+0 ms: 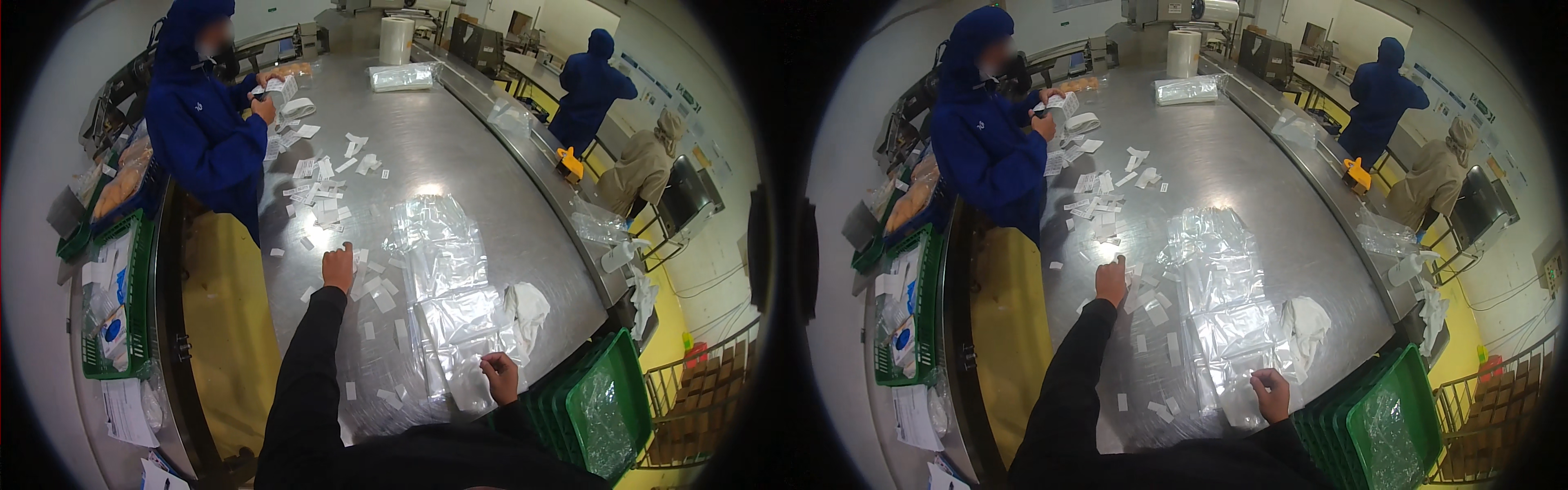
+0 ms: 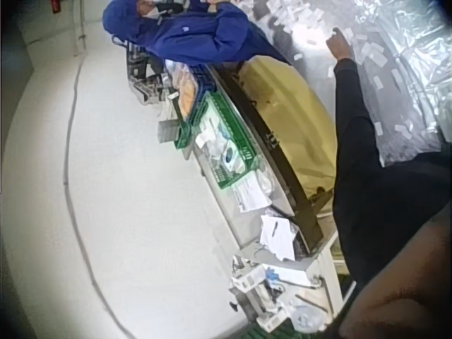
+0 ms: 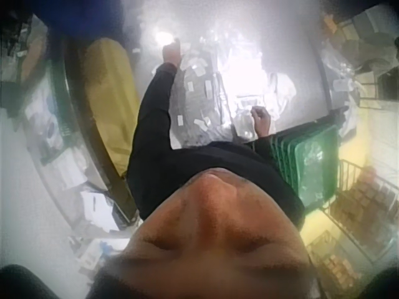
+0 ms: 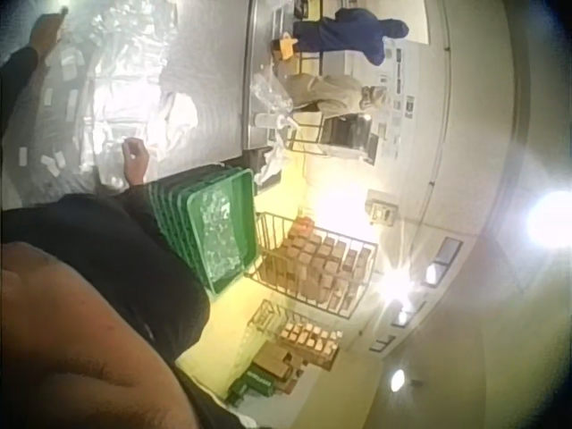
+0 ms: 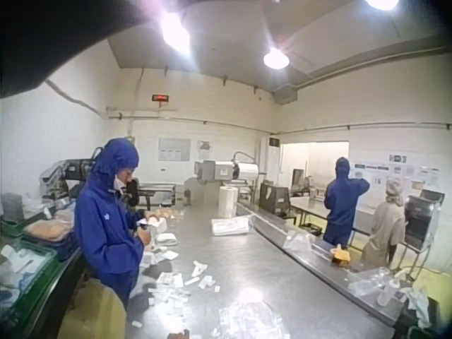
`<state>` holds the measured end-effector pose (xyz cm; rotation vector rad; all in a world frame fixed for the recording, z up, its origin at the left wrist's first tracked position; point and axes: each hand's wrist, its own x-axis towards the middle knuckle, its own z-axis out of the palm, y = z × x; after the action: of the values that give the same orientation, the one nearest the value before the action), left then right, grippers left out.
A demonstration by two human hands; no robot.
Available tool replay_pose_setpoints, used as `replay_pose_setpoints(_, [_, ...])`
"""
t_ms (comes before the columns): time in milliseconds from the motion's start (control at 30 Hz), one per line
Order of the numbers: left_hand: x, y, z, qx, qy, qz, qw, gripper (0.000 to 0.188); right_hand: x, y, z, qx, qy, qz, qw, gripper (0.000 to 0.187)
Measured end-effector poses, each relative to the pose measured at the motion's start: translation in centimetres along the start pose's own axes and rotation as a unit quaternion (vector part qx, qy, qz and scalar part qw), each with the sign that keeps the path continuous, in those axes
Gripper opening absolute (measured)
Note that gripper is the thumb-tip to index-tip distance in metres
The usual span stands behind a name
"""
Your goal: The person stands at a stainless steel table in a production facility, repeatedly picking up small white labels and applying them to clear plastic bags. The person handles the labels one at a time, peeling them and smoothing them onto the bags, while other workers perform similar tasks in the background.
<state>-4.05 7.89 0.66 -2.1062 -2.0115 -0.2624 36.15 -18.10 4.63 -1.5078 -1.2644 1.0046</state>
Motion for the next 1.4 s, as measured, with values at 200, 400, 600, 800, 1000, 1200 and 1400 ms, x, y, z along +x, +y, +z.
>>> replay_pose_setpoints(200, [-1.8,-0.2,0.8,-0.105,0.057,-0.078,0.990,0.026,-0.9,-1.1,0.0,0.012,-0.002,-0.022,1.000,0.007])
replay_pose_setpoints(400, [-5.2,2.4,-0.4,-0.113,0.035,-0.101,0.988,0.027,-2.1,0.2,-1.1,0.028,0.021,0.012,0.999,0.009])
replay_pose_setpoints(600, [-2.4,1.8,0.9,-0.184,0.092,-0.001,0.979,0.039,-2.4,-0.5,-0.9,0.028,0.012,0.009,0.999,0.009])
replay_pose_setpoints(800, [-3.1,6.0,0.1,-0.140,0.052,0.051,0.987,0.035,-2.2,0.0,-1.6,0.022,0.039,-0.003,0.999,0.006])
replay_pose_setpoints(1000, [-3.4,7.6,0.7,-0.275,0.118,0.061,0.952,0.037,-2.3,0.2,-1.2,0.015,0.039,0.015,0.999,0.007])
replay_pose_setpoints(1200, [-1.6,8.5,-0.1,-0.232,0.055,0.090,0.967,0.055,-1.9,-0.1,-0.8,0.016,0.031,0.025,0.999,0.009])
replay_pose_setpoints(1400, [-1.0,9.9,0.0,-0.075,-0.004,0.063,0.995,0.057,-2.1,-0.1,-0.9,0.004,0.036,0.013,0.999,0.010])
